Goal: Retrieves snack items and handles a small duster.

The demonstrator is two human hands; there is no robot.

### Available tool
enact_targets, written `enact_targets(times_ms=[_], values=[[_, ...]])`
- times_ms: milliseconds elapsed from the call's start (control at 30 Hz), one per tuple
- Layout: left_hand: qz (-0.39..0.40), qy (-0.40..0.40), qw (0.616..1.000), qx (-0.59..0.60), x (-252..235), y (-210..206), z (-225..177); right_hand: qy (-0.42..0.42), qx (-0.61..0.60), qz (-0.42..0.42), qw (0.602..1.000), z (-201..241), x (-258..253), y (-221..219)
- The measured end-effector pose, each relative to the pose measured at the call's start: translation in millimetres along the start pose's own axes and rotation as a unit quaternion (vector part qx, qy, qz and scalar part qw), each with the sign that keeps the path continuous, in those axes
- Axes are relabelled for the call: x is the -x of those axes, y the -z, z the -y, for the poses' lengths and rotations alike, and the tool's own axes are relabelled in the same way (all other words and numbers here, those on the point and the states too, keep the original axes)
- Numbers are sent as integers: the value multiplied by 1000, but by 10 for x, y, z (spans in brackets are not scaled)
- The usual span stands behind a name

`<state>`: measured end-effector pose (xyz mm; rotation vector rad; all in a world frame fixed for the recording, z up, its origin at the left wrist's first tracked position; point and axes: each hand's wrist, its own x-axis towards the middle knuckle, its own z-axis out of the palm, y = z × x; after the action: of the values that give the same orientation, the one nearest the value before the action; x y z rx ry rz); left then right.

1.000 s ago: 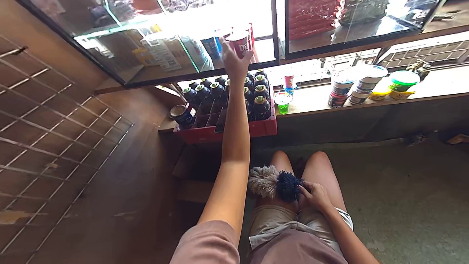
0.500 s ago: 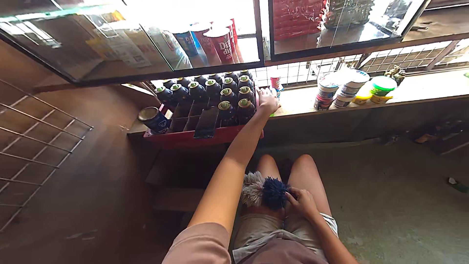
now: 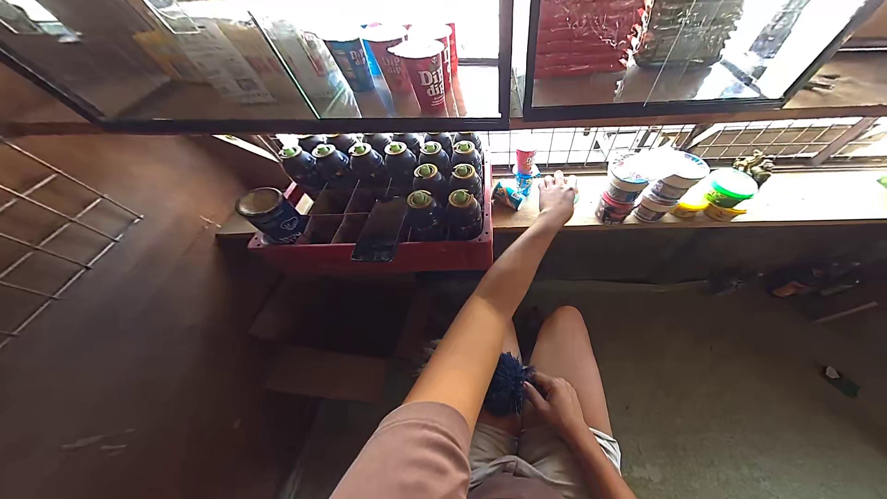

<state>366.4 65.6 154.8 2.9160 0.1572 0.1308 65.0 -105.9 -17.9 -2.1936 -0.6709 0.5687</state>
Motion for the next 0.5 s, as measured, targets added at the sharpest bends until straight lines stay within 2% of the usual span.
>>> enact_targets(times_ms=[133,200,233,267,333,400,433,500], values=[[-12,-3,999,33,-213,-149,-33,-6,-12,-22,1000,-14,19,1],[2,-3,999,47,-206,-119,-2,-8,-15,-28,999,-22,21,-5],[-17,-6,997,75,-178,-87,49,-5,-14,-29,999,-17,18,-4],[-74,-12,991,112,-127,-50,101,-3,-13,-29,999,-12,18,-1],[-245,-17,953,180,-52,28,204,6,-12,-29,999,-15,22,-13],[-351,35,906,233,-80,119,315,13,-12,-30,999,-34,16,-27],[-368,85,890,256,-132,156,373,13,-13,-28,999,-41,13,-31],[-321,195,875,304,-259,215,499,11,-13,-24,1000,-28,14,-33]])
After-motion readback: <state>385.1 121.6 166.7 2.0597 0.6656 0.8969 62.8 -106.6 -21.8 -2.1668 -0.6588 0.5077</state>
